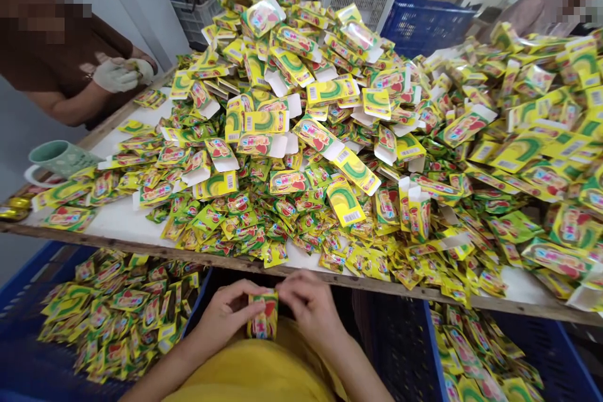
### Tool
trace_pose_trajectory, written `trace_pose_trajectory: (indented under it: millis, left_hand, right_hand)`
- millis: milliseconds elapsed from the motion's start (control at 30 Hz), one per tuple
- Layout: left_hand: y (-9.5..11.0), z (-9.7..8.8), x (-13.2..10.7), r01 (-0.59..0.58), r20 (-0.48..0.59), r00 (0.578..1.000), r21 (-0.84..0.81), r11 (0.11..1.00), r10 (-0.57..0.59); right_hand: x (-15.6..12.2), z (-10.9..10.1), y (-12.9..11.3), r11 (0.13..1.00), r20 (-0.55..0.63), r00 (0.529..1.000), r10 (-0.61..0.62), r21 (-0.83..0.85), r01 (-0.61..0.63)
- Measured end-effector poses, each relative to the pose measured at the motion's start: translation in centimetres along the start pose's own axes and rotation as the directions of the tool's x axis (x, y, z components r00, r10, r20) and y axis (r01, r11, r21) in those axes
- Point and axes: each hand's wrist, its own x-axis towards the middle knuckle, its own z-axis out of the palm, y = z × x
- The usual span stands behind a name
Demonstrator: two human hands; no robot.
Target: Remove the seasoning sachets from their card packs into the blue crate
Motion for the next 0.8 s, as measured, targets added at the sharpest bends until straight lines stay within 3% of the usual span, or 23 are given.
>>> trace_pose_trajectory:
  millis: [33,100,133,200,267,300,333,433,567,633,667,733,800]
  left_hand:
    - [-0.4,-1.0,-0.2,0.025,-0.074,0.997,-0.011,1.0,-0.026]
    - [-1.7,-4.2,-1.1,0.073,-0.286,0.956,-0.004,0.997,-0.071]
    - [-2.6,-6.3,-1.8,0.101,-0.415,0.907,0.039,0.994,-0.076]
    - [-4.3,-10.4,-3.1,0.18,-0.659,0.752,0.181,0.967,-0.017]
    - [-5.3,-13.2,-4.1,0.254,-0.783,0.61,0.338,0.906,0.121]
    - [-5.3,-13.8,-4.3,0.266,-0.796,0.572,0.406,0.874,0.196]
    - [-4.9,-13.7,-4.2,0.246,-0.779,0.566,0.47,0.848,0.268]
    - [-2.4,-10.5,-1.8,0.035,-0.603,0.647,0.636,0.771,0.467]
    - [1.0,-5.2,3.5,-0.327,-0.156,0.797,0.701,0.634,0.584]
    - [1.6,-3.9,5.4,-0.424,0.03,0.812,0.716,0.555,0.582]
    - [1.6,-3.6,6.1,-0.44,0.062,0.807,0.726,0.528,0.587]
    - [1.3,-3.5,7.0,-0.425,0.018,0.784,0.744,0.516,0.62]
    - [0.8,-3.7,7.5,-0.396,-0.063,0.757,0.748,0.533,0.651]
  right_hand:
    - [1.3,-0.6,0.2,0.997,-0.112,0.994,-0.011,-0.072,0.003]
    - [4.3,-1.7,0.5,0.955,-0.36,0.933,-0.01,-0.279,-0.098]
    - [5.7,-2.0,0.8,0.903,-0.438,0.899,0.007,-0.384,-0.194]
    - [8.1,-2.3,1.4,0.758,-0.491,0.869,0.065,-0.542,-0.363]
    - [9.5,-2.0,2.1,0.664,-0.471,0.877,0.101,-0.625,-0.412]
    - [9.7,-1.9,2.5,0.655,-0.456,0.884,0.102,-0.638,-0.404]
    - [9.7,-1.8,2.9,0.665,-0.45,0.888,0.097,-0.635,-0.394]
    - [8.4,-2.3,4.0,0.722,-0.466,0.879,0.1,-0.574,-0.386]
    - [5.5,-3.5,3.9,0.815,-0.583,0.807,0.092,-0.422,-0.398]
    - [4.4,-3.1,3.1,0.898,-0.607,0.775,0.174,-0.225,-0.378]
    - [4.1,-2.5,2.6,0.929,-0.557,0.795,0.239,-0.107,-0.354]
    - [4.3,-0.7,1.8,0.947,-0.365,0.876,0.316,0.071,-0.313]
    - [5.2,1.5,1.5,0.952,-0.245,0.92,0.305,0.056,-0.3]
